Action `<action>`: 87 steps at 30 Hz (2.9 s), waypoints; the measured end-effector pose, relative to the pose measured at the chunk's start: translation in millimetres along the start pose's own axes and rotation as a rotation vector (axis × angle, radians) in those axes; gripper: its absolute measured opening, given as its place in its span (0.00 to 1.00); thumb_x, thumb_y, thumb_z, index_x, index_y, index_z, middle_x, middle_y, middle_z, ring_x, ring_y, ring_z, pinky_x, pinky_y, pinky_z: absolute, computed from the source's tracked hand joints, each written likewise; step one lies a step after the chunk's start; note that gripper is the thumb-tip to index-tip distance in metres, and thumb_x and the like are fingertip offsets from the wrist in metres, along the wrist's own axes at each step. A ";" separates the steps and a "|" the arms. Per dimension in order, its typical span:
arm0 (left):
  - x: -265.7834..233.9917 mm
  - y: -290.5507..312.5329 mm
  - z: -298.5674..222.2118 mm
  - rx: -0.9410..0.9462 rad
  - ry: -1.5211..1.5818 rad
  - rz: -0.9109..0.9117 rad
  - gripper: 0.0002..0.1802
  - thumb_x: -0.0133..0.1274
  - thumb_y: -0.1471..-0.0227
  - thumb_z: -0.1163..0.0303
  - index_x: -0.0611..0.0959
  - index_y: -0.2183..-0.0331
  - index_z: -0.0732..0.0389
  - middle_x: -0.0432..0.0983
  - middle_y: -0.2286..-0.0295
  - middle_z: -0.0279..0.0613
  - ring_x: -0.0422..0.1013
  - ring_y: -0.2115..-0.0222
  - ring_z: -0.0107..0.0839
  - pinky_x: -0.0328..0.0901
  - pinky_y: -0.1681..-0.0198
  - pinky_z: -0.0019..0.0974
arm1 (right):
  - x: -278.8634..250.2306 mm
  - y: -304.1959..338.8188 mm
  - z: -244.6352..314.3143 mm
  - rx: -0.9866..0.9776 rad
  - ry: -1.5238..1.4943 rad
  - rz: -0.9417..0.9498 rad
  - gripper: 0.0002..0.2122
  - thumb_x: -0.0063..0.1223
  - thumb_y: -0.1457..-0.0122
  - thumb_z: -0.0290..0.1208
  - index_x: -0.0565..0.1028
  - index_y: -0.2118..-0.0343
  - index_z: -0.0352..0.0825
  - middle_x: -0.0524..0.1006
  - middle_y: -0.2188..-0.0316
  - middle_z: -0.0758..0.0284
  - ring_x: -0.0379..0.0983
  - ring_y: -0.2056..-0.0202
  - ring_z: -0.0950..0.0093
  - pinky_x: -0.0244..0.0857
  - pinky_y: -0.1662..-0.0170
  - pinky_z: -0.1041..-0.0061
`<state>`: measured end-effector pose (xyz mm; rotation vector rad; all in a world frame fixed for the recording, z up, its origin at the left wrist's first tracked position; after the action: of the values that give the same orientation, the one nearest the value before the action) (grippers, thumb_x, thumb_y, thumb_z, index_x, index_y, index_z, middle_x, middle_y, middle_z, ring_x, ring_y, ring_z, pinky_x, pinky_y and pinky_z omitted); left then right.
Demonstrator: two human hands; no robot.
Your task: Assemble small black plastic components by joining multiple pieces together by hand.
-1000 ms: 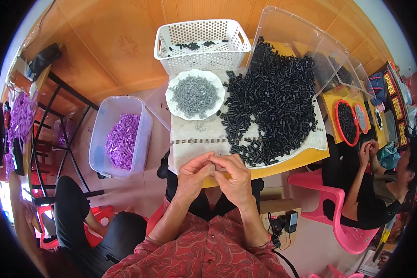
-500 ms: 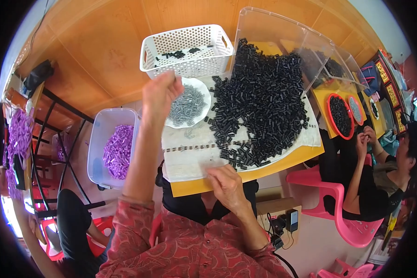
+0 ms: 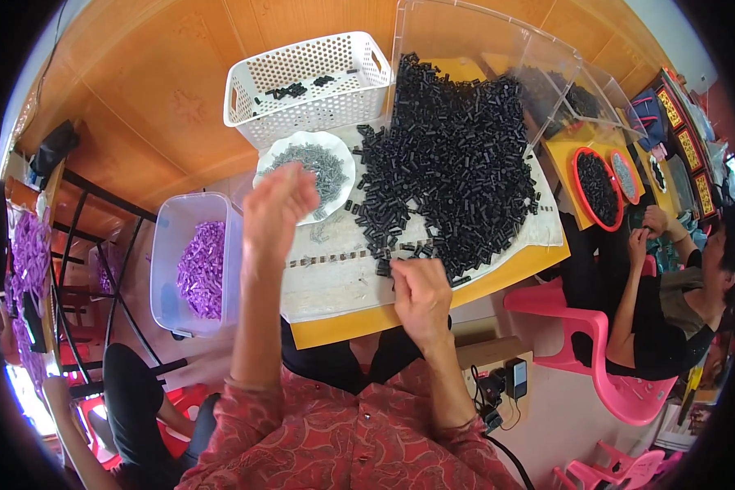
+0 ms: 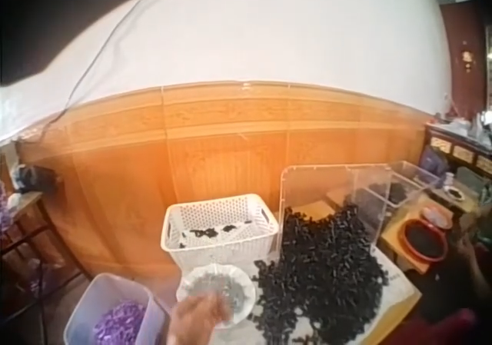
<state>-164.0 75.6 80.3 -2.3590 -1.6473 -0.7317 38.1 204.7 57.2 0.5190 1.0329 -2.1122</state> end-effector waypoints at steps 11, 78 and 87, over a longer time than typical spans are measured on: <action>-12.5 106.6 81.3 -0.287 0.009 0.023 0.11 0.49 0.43 0.72 0.77 0.59 0.67 0.77 0.68 0.45 0.73 0.75 0.25 0.72 0.68 0.30 | 23.9 -32.8 -17.3 0.041 0.321 0.129 0.08 0.58 0.57 0.19 0.78 0.72 0.37 0.71 0.72 0.68 0.67 0.66 0.67 0.58 0.63 0.69; -45.7 132.2 83.7 -0.252 0.522 0.000 0.13 0.50 0.44 0.75 0.76 0.56 0.66 0.76 0.65 0.44 0.74 0.70 0.28 0.71 0.64 0.32 | 39.6 3.1 27.5 0.352 -0.559 0.263 0.04 0.57 0.48 0.19 0.75 0.68 0.30 0.75 0.73 0.69 0.68 0.74 0.85 0.62 0.70 0.85; -41.9 135.3 89.9 -0.209 0.614 0.063 0.12 0.51 0.46 0.76 0.78 0.58 0.65 0.77 0.64 0.45 0.72 0.71 0.26 0.69 0.64 0.29 | 30.9 12.1 48.5 0.294 -0.743 0.316 0.03 0.55 0.47 0.18 0.75 0.68 0.29 0.75 0.72 0.68 0.72 0.71 0.83 0.65 0.68 0.85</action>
<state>-24.7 26.8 0.5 -1.9887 -1.2698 -1.4895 24.6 147.6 60.9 0.0008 0.2054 -1.9248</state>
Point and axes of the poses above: each hand's wrist, its own y-axis away from the middle knuckle, its own x-axis out of the palm, z = x × y, the point moved 2 cm from there along -y, towards the middle knuckle
